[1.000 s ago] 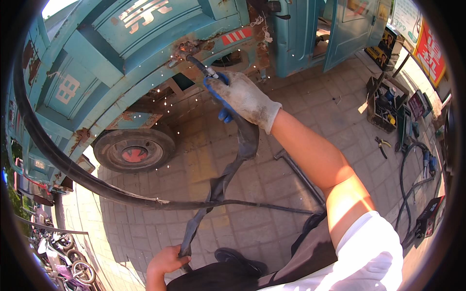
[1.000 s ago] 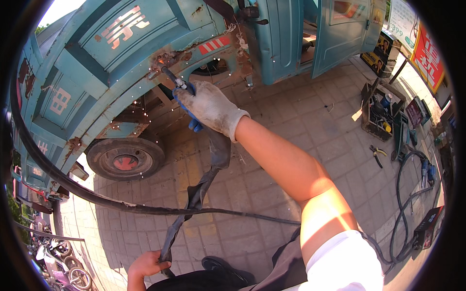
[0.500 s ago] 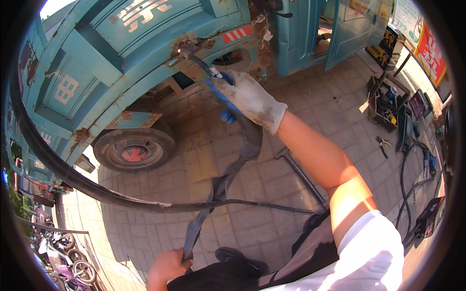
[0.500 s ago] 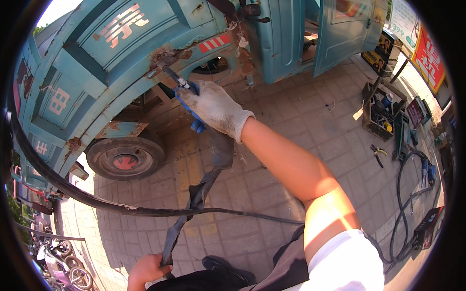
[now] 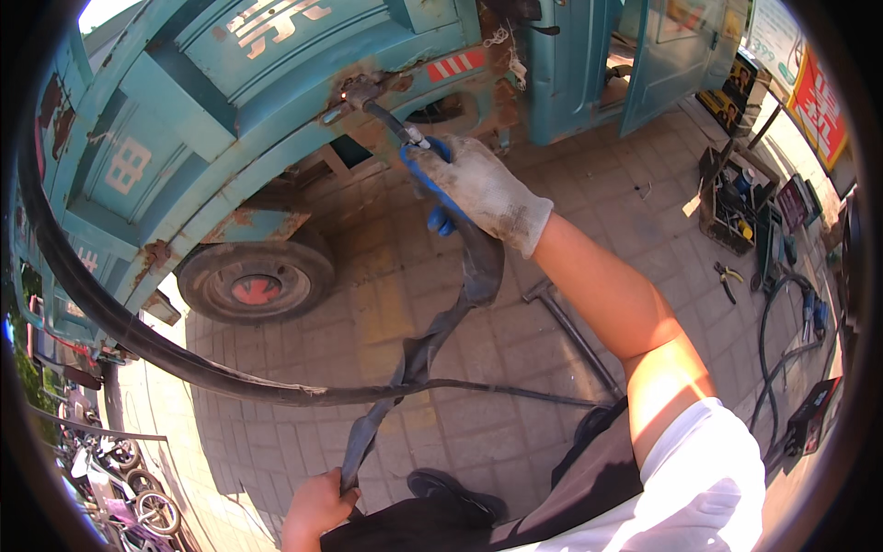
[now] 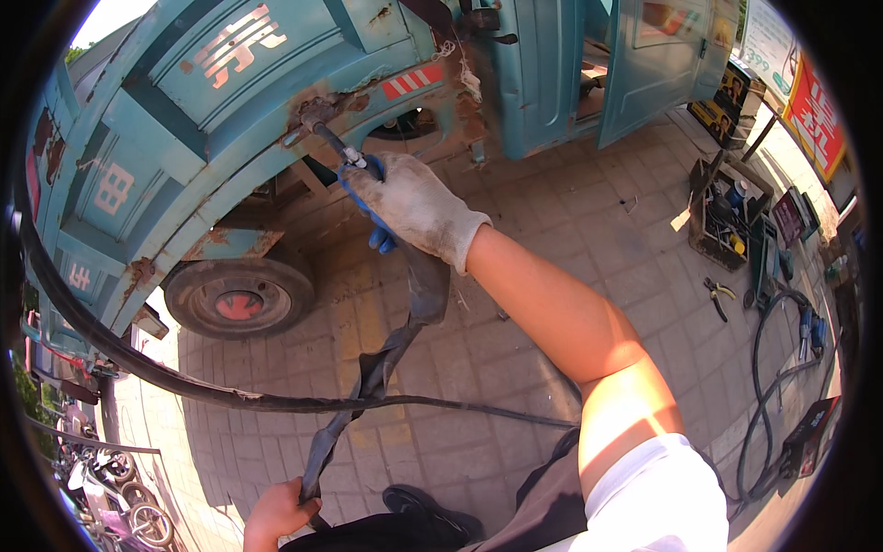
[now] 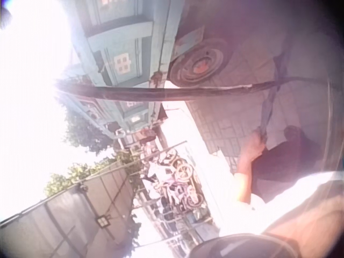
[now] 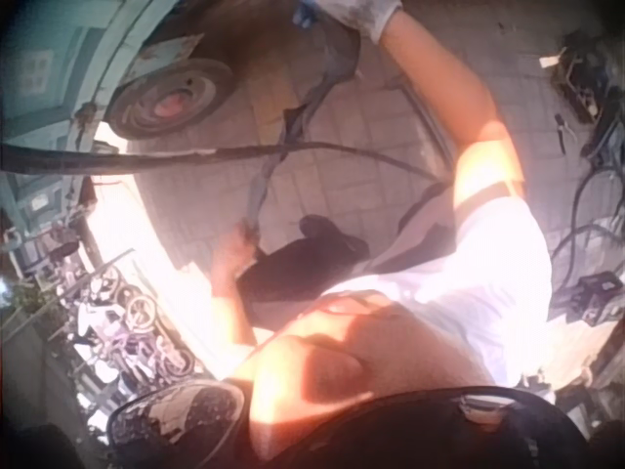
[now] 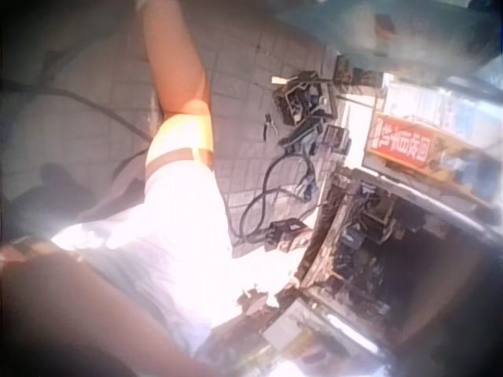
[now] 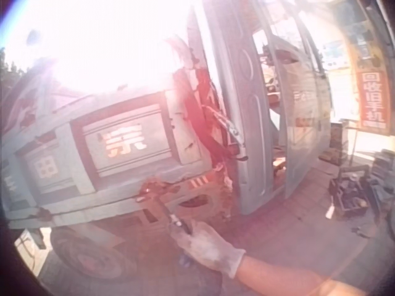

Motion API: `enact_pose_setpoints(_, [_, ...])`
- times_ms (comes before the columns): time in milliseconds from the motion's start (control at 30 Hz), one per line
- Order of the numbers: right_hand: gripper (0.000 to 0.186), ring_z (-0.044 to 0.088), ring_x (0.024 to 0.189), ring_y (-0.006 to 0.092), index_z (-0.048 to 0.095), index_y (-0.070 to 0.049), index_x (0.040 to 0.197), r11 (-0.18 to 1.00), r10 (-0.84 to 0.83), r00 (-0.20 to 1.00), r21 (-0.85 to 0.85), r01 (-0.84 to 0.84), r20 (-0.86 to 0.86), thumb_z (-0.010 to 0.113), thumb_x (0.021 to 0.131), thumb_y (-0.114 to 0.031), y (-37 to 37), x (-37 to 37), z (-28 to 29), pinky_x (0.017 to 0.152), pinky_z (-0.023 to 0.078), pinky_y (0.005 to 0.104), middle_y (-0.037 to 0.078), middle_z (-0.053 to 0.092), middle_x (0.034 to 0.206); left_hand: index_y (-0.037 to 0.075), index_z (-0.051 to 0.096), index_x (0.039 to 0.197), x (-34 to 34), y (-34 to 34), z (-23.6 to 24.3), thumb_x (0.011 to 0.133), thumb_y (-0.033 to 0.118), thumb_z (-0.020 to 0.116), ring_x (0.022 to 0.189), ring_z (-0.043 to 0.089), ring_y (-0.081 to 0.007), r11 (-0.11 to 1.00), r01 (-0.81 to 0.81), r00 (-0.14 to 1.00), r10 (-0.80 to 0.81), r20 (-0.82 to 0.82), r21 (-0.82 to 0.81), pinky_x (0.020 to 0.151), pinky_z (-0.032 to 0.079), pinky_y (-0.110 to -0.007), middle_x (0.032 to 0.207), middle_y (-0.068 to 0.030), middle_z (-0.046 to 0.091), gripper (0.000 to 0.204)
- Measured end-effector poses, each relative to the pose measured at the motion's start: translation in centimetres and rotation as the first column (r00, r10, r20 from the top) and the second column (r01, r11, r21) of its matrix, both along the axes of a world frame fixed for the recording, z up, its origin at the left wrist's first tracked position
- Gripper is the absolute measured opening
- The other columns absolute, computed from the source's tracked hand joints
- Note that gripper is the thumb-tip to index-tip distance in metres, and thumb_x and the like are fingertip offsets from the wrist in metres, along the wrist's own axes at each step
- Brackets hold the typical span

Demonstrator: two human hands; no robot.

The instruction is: The person welds a rusted section on the side of a light blue three-wheeled cargo vehicle using a handheld welding torch. They hold the ground clamp with the left hand and apply the torch with the right, creating sparks and molten metal. After finishing, they remove the welding mask.

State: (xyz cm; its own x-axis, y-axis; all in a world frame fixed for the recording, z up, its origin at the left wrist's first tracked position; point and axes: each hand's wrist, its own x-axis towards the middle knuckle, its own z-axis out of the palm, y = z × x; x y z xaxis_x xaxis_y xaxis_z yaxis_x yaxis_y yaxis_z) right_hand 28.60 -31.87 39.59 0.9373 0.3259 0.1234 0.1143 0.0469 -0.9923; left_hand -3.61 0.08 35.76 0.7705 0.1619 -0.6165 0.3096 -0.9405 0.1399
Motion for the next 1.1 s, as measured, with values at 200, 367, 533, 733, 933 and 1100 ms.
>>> enact_pose_setpoints(200, [0.042, 0.062, 0.056, 0.0126, 0.055, 0.000, 0.095, 0.999, -0.027, 1.000, -0.033, 0.027, -0.002, 0.058, 0.103, -0.041, 0.6, 0.2, 0.0, 0.049, 0.054, 0.0286, 0.004, 0.053, 0.074, 0.002, 0.065, 0.093, 0.2, -0.1, 0.6, 0.085, 0.033, 0.073, 0.087, 0.065, -0.0463, 0.999, 0.004, 1.000, -0.005, -0.021, -0.037, 0.074, 0.050, -0.054, 0.083, -0.0235, 0.068, 0.033])
enact_pose_setpoints(367, [0.043, 0.063, 0.055, 0.0131, 0.055, 0.001, 0.095, 0.999, -0.027, 0.999, -0.025, 0.027, 0.024, 0.057, 0.103, -0.041, 0.8, 0.2, 0.0, 0.048, 0.054, 0.0291, 0.004, 0.055, 0.074, 0.003, 0.067, 0.094, 0.2, -0.2, 0.6, 0.085, 0.033, 0.072, 0.087, 0.066, -0.0455, 0.999, -0.002, 0.999, 0.000, -0.050, -0.053, 0.075, 0.051, -0.052, 0.083, -0.0230, 0.069, 0.032])
enact_pose_setpoints(533, [0.042, 0.062, 0.055, 0.0131, 0.057, 0.001, 0.098, 0.998, -0.046, 0.997, -0.035, 0.048, 0.063, 0.057, 0.103, -0.041, 0.8, -0.1, 0.3, 0.049, 0.053, 0.0294, 0.003, 0.055, 0.072, 0.003, 0.067, 0.094, 0.2, -0.5, 0.8, 0.086, 0.033, 0.072, 0.088, 0.066, -0.0452, 0.996, -0.024, 0.999, 0.020, -0.050, -0.082, 0.075, 0.051, -0.051, 0.083, -0.0232, 0.069, 0.032])
enact_pose_setpoints(733, [0.042, 0.061, 0.056, 0.0141, 0.058, 0.001, 0.098, 0.989, -0.052, 0.979, -0.125, 0.078, 0.199, 0.057, 0.103, -0.041, 1.0, 1.6, -1.0, 0.050, 0.053, 0.0299, 0.004, 0.056, 0.073, 0.002, 0.067, 0.094, 0.2, -0.2, 0.5, 0.086, 0.034, 0.072, 0.087, 0.066, -0.0454, 0.998, 0.010, 0.998, -0.013, -0.068, -0.057, 0.074, 0.051, -0.051, 0.084, -0.0237, 0.069, 0.034])
enact_pose_setpoints(933, [0.045, 0.061, 0.056, 0.0153, 0.055, 0.002, 0.095, 0.992, -0.041, 0.992, -0.116, 0.055, 0.123, 0.057, 0.103, -0.042, 1.0, 1.0, -0.6, 0.051, 0.054, 0.0308, 0.007, 0.058, 0.075, 0.002, 0.067, 0.094, 0.0, -0.3, 0.7, 0.086, 0.035, 0.072, 0.088, 0.066, -0.0459, 0.997, -0.011, 0.997, 0.006, -0.071, -0.070, 0.075, 0.050, -0.052, 0.084, -0.0237, 0.069, 0.035])
enact_pose_setpoints(1100, [0.043, 0.061, 0.056, 0.0140, 0.055, 0.002, 0.096, 0.998, -0.026, 0.998, -0.051, 0.029, 0.062, 0.057, 0.103, -0.041, 1.0, 0.5, -0.3, 0.050, 0.055, 0.0299, 0.006, 0.056, 0.074, 0.001, 0.066, 0.093, -0.2, -0.1, 0.5, 0.086, 0.036, 0.072, 0.086, 0.066, -0.0463, 0.998, 0.003, 0.997, -0.008, -0.074, -0.066, 0.075, 0.051, -0.052, 0.082, -0.0241, 0.069, 0.036])
